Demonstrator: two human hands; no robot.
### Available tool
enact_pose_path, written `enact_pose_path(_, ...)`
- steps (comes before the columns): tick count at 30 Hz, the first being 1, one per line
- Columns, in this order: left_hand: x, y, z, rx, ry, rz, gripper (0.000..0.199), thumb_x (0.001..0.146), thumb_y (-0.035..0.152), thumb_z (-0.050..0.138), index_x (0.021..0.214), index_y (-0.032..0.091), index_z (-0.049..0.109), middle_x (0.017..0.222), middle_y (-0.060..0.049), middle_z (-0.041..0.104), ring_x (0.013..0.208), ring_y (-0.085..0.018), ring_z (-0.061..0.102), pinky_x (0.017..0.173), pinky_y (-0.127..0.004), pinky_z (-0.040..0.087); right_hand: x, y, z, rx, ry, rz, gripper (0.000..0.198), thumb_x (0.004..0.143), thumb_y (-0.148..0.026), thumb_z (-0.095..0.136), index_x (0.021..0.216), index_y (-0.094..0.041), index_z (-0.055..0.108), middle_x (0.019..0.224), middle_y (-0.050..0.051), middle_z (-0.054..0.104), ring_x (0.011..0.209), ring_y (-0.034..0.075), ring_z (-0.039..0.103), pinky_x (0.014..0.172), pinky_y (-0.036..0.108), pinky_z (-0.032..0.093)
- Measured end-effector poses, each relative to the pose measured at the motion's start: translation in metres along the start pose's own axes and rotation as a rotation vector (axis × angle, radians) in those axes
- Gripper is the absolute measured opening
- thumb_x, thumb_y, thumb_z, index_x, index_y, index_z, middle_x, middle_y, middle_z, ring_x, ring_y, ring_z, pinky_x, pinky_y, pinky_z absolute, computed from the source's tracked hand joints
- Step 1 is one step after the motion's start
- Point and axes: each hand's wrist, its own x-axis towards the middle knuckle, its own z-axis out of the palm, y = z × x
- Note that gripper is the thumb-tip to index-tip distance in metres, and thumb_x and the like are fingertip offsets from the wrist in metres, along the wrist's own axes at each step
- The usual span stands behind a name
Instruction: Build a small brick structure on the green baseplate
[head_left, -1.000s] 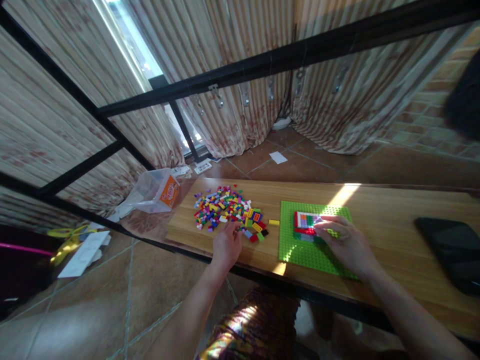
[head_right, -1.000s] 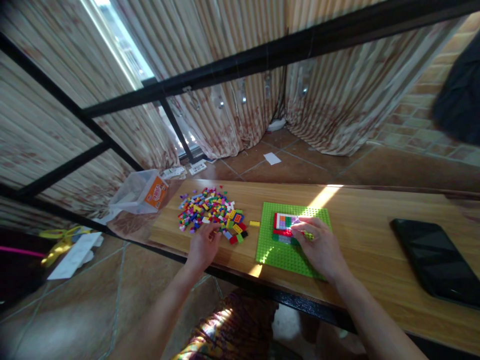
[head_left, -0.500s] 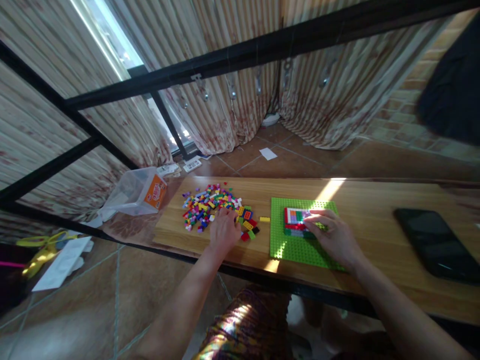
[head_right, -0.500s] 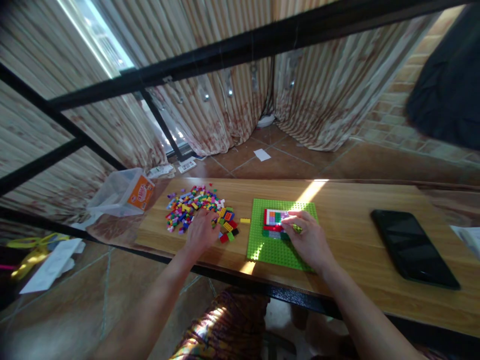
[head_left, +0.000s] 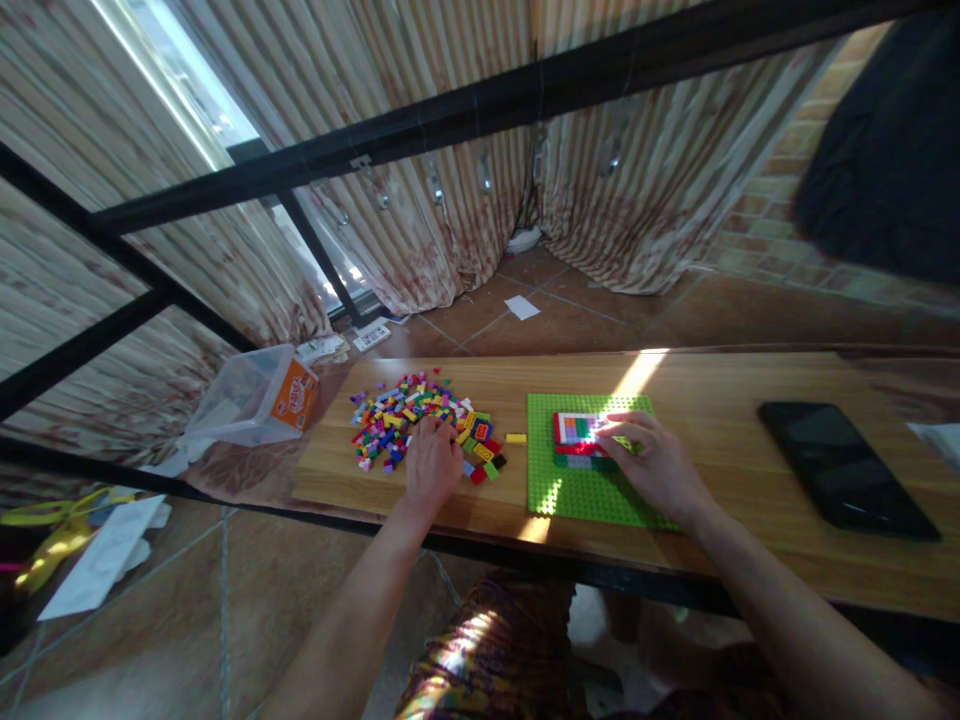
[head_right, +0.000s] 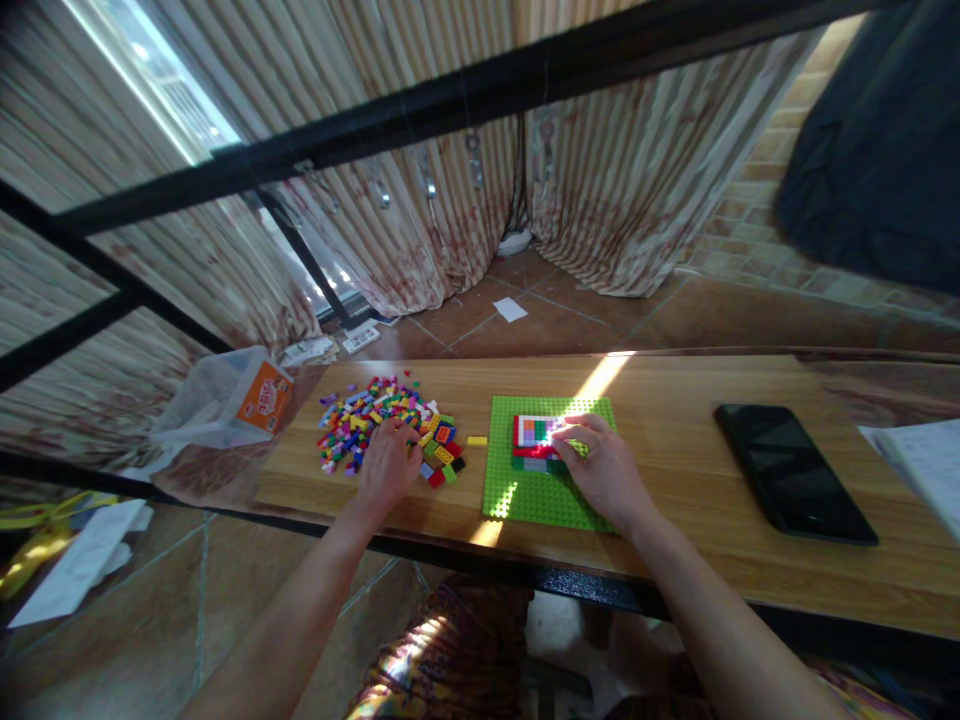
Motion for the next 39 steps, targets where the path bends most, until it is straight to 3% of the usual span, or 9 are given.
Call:
enact_pose_path(6, 0.000, -0.005, -0.001, -0.100, 0.132, 0.027, 0.013, 0.080, 0.011, 0.053, 0.083, 0.017, 0.064, 0.100, -0.010, 0.057, 0.096, -0.024, 0.056, 0.087, -0.037, 0.046, 0.003, 0.001, -0.006, -0.007, 0.037, 0.034, 0.026, 0.086, -0.039, 0.053, 0.081, -0.023, 0.072, 0.107, 0.007, 0.065, 0.093, 0.023, 0.065, 0.085, 0.041, 0.051)
enact_pose_path(10, -0.004, 0.011, -0.011, -0.285, 0.174, 0.059, 0.010, 0.081, 0.011, 0.053, 0.082, 0.017, 0.061, 0.094, -0.008, 0.060, 0.092, -0.022, 0.057, 0.084, -0.035, 0.047, 0.005, 0.002, -0.010, 0.000, 0.071, 0.066, 0.024, 0.084, -0.040, 0.055, 0.083, -0.023, 0.072, 0.107, 0.007, 0.065, 0.095, 0.023, 0.064, 0.086, 0.041, 0.051)
enact_pose_path(15, -0.003, 0.067, -0.011, -0.446, 0.021, 0.270, 0.012, 0.084, 0.013, 0.052, 0.087, 0.020, 0.060, 0.092, -0.004, 0.063, 0.091, -0.018, 0.058, 0.084, -0.031, 0.047, 0.007, 0.001, -0.010, 0.021, 0.051, 0.077, 0.025, 0.085, -0.040, 0.054, 0.082, -0.022, 0.072, 0.107, 0.008, 0.065, 0.096, 0.023, 0.064, 0.087, 0.040, 0.050)
enact_pose_path(20, 0.009, 0.105, 0.006, -0.373, -0.148, 0.313, 0.012, 0.087, 0.017, 0.050, 0.089, 0.019, 0.062, 0.092, -0.005, 0.063, 0.089, -0.018, 0.059, 0.082, -0.029, 0.046, 0.005, -0.001, -0.011, 0.015, 0.059, 0.092, 0.023, 0.084, -0.038, 0.055, 0.079, -0.023, 0.071, 0.107, 0.008, 0.065, 0.094, 0.023, 0.063, 0.085, 0.041, 0.050)
enact_pose_path(33, 0.010, 0.112, 0.011, -0.230, -0.182, 0.345, 0.018, 0.090, 0.019, 0.044, 0.091, 0.018, 0.062, 0.091, -0.006, 0.064, 0.086, -0.019, 0.060, 0.077, -0.029, 0.046, 0.003, -0.006, -0.004, 0.042, 0.000, 0.014, 0.019, 0.085, -0.033, 0.056, 0.080, -0.023, 0.072, 0.105, 0.007, 0.064, 0.092, 0.021, 0.064, 0.084, 0.038, 0.051)
enact_pose_path(39, 0.012, 0.116, 0.010, -0.192, -0.245, 0.336, 0.020, 0.089, 0.016, 0.044, 0.091, 0.018, 0.065, 0.093, -0.007, 0.065, 0.085, -0.019, 0.062, 0.078, -0.029, 0.046, 0.000, -0.011, 0.006, 0.056, 0.047, -0.036, 0.016, 0.084, -0.034, 0.059, 0.083, -0.024, 0.071, 0.103, 0.007, 0.064, 0.099, 0.022, 0.060, 0.090, 0.042, 0.048)
